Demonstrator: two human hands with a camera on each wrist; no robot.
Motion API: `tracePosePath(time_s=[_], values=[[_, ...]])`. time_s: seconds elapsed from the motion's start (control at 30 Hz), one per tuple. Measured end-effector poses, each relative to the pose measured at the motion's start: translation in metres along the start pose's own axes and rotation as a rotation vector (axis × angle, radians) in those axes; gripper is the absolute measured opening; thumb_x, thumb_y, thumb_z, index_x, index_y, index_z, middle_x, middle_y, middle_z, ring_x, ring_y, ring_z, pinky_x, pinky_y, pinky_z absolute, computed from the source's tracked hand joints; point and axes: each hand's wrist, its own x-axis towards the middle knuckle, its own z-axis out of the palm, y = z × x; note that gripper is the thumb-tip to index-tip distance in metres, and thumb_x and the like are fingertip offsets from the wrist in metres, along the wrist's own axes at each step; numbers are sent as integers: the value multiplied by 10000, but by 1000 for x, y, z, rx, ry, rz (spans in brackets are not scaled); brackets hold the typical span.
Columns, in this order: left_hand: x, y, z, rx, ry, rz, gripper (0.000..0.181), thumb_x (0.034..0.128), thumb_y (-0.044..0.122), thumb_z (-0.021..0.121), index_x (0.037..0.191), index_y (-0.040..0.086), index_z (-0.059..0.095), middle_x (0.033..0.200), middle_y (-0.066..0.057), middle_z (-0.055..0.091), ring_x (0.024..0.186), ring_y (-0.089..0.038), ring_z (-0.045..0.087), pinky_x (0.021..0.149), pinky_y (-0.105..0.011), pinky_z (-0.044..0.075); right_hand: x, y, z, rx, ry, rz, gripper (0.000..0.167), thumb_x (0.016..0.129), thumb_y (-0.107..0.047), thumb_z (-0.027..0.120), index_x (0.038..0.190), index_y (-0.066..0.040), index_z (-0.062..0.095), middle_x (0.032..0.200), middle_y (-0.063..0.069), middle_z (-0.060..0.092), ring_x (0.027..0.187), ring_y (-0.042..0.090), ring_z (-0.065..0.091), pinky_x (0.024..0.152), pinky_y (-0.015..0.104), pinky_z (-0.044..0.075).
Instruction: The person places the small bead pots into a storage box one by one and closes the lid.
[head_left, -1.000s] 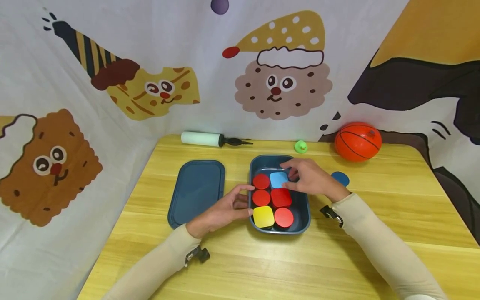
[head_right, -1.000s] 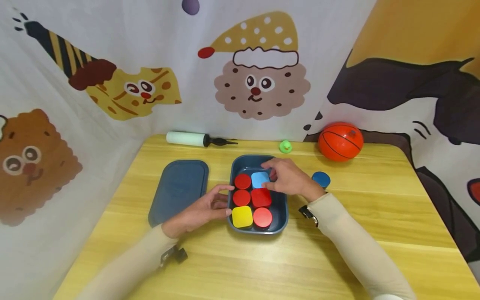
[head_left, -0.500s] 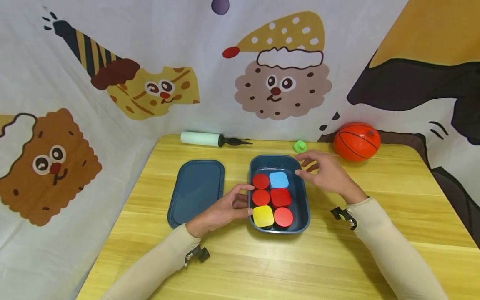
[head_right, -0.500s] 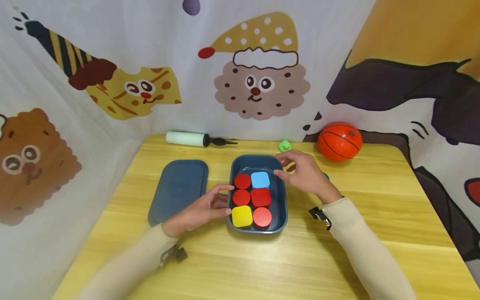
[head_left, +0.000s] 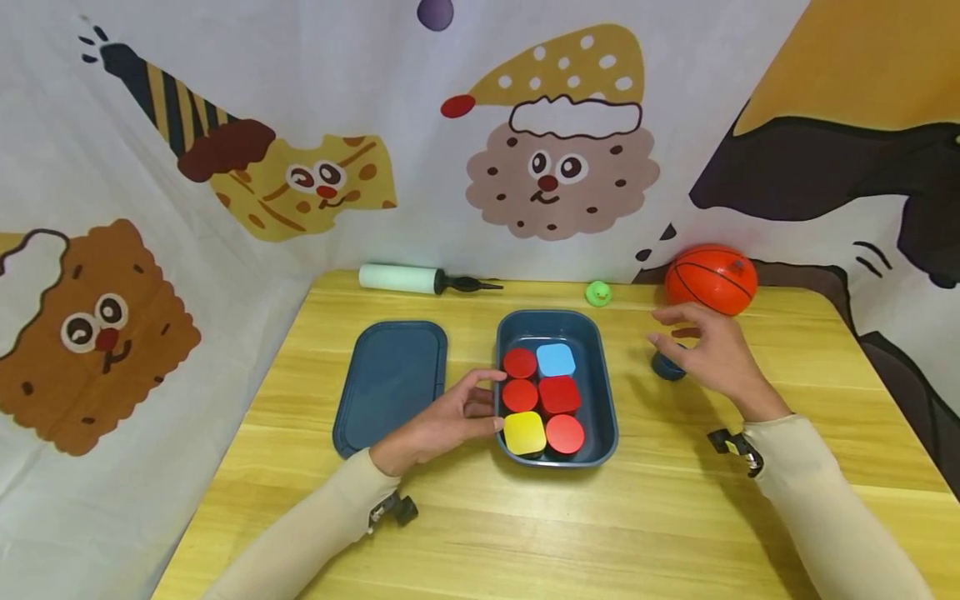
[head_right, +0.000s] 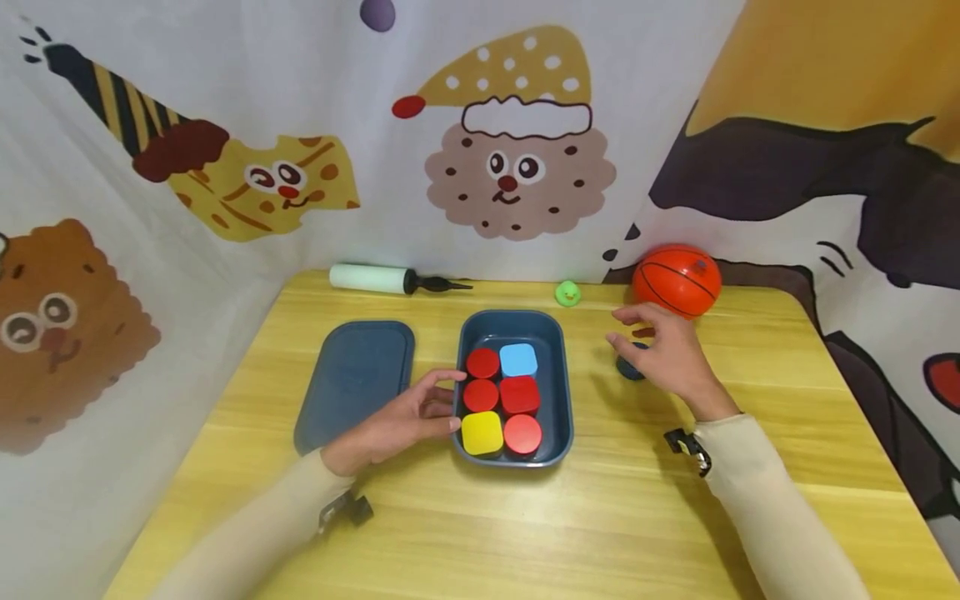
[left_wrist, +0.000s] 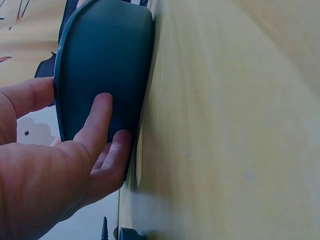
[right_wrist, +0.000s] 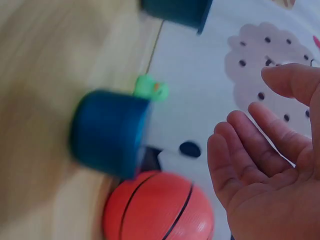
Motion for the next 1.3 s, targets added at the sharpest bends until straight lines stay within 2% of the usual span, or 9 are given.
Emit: tracePosePath(time_s=[0.13,0.23,0.33,0.37,0.47,0.63,0.87,1.13,1.3], values=[[-1,0,-1,-6,3,-6,686,1006,157,739,1581,264,378,1475,-199,514,1303,-284,578,1007,-348,578,-7,17,-7,-37,-19,31,400,963,-260,797,1291,-45,719,1286,178,730,1120,338,682,874,42,494],[-1,0,-1,-7,3,-6,684,1007,151,737,1579,266,380,1473,-200,519,1297,-280,584,1008,-348,579,-13,30,-9,-54,-46,55,448,967,-282,793,1319,-22,696,1318,206,703,1178,394,648,945,282,611],[-1,1,-1,-7,5,-7,686,1005,143,737,1578,271,381,1467,-199,526,1291,-275,587,1007,-348,581,-18,40,-11,-46,-94,94,531,971,-313,790,1373,5,647,1376,237,658,1233,415,622,977,524,570],[-1,1,-1,-7,6,-7,686,1005,143,738,1578,270,381,1467,-198,526,1289,-272,587,1006,-347,582,-20,43,-11,-38,-110,106,561,973,-321,789,1394,11,627,1397,244,642,1247,420,614,983,540,557],[-1,0,-1,-15,7,-5,686,1006,140,735,1580,258,379,1464,-203,523,1283,-268,587,1003,-346,583,-24,52,-13,-9,-168,132,643,981,-335,780,1453,40,556,1448,276,594,1271,447,598,975,445,592],[-1,0,-1,-17,9,-5,686,1006,138,734,1583,244,377,1459,-204,523,1273,-261,592,999,-343,585,-28,61,-12,30,-269,187,747,982,-352,780,1528,43,458,1515,286,530,1302,479,575,863,123,550],[0,0,-1,-22,5,-3,695,1006,131,733,1587,252,371,1466,-208,515,1281,-271,587,1004,-342,584,-27,73,-7,56,-337,238,827,978,-328,788,1601,12,364,1554,283,486,1339,473,541,894,133,438],[1,0,-1,-27,-1,-4,694,1008,120,727,1590,235,367,1465,-213,519,1288,-286,587,1004,-340,582,-28,76,-4,80,-327,212,696,987,-270,780,1537,13,461,1455,253,586,1261,404,595,871,100,466],[1,0,0,-22,-7,1,696,1005,128,734,1589,236,371,1472,-207,530,1316,-297,581,1014,-339,576,-28,74,-5,84,-295,216,620,983,-322,783,1467,-20,539,1395,203,632,1161,268,628,845,130,520]])
